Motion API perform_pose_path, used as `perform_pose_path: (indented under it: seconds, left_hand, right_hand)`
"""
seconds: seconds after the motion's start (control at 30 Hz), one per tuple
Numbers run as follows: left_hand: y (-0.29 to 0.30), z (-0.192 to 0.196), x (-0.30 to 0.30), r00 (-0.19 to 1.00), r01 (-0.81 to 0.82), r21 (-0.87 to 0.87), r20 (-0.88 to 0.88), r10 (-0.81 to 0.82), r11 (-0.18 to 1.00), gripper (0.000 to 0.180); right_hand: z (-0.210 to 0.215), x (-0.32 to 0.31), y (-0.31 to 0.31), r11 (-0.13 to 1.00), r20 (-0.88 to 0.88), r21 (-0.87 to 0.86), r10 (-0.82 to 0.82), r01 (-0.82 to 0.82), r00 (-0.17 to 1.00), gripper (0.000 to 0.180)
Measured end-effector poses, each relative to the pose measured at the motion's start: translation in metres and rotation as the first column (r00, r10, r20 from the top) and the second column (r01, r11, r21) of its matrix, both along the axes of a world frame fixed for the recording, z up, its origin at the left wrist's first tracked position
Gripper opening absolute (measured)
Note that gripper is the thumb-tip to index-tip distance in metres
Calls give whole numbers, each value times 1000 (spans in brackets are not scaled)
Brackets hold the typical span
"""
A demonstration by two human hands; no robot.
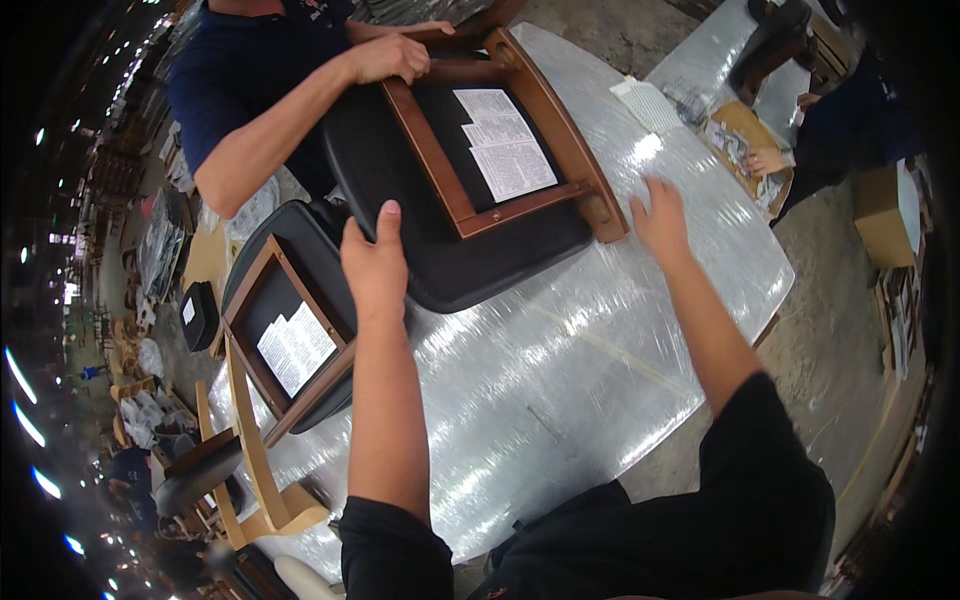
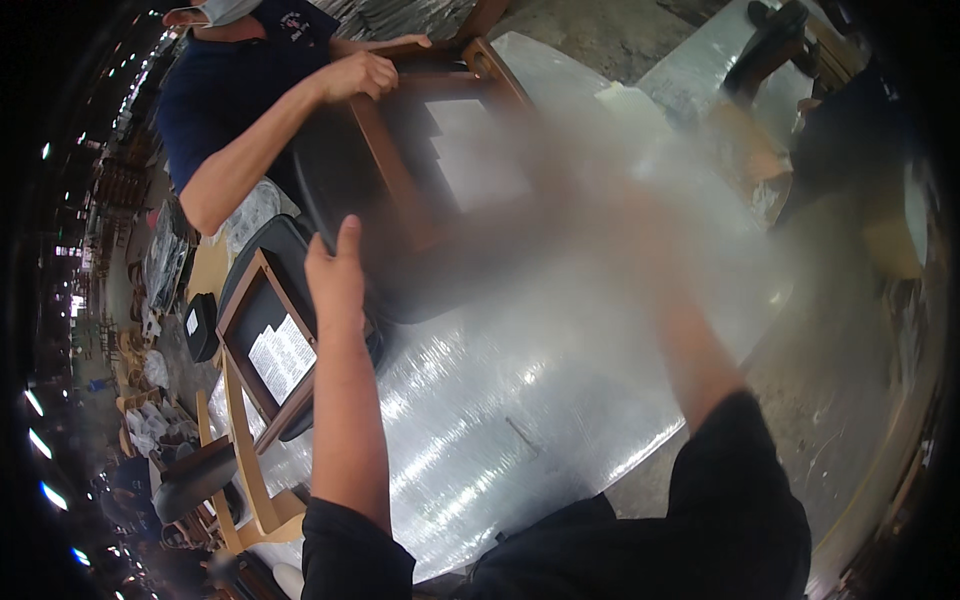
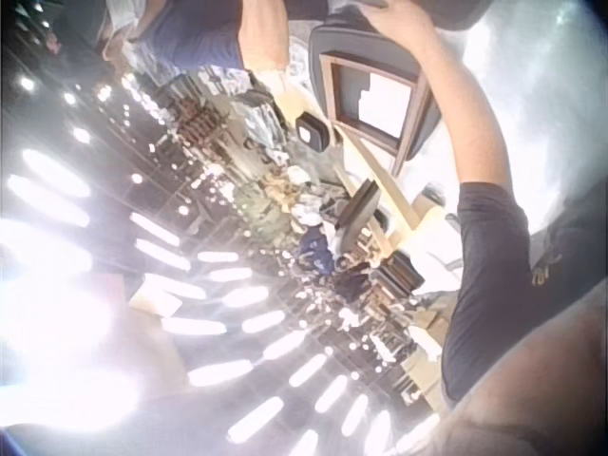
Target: The person assembles a chair by attaching wooden armrests to a black upholstered seat frame. They align the armrests, insert screws, and tighten them by hand, repeating the process for both sides. The person also handles a paper instruction sheet placed on the seat during assembly.
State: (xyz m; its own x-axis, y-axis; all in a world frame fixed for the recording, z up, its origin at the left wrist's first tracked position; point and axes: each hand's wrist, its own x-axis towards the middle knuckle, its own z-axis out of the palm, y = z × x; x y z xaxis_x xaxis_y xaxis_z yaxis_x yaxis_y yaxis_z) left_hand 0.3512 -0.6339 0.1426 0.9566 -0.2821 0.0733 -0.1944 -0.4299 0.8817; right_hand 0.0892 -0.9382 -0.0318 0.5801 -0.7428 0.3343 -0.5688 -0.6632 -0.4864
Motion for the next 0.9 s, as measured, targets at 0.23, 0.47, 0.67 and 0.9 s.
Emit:
perform_pose_path:
  seconds: [0.23,0.47,0.67,0.9]
  left_hand:
    - [10,-73,12,992,-84,-56,-102,78,995,57]
    - [140,-144,-78,866,-5,-84,-499,-38,996,30]
    - [368,-225,-166,789,-595,421,146,597,684,34]
    - [442,-297,-165,301,-535,808,455,838,-247,57]
  right_hand:
    - [-73,-178,166,959,-408,120,-189,258,893,70]
    - [-92,-176,199,943,-395,54,-282,329,874,69]
    - [-83,-138,194,848,-443,209,-362,487,820,70]
    - [-93,-47,198,749,-671,-34,-508,661,541,72]
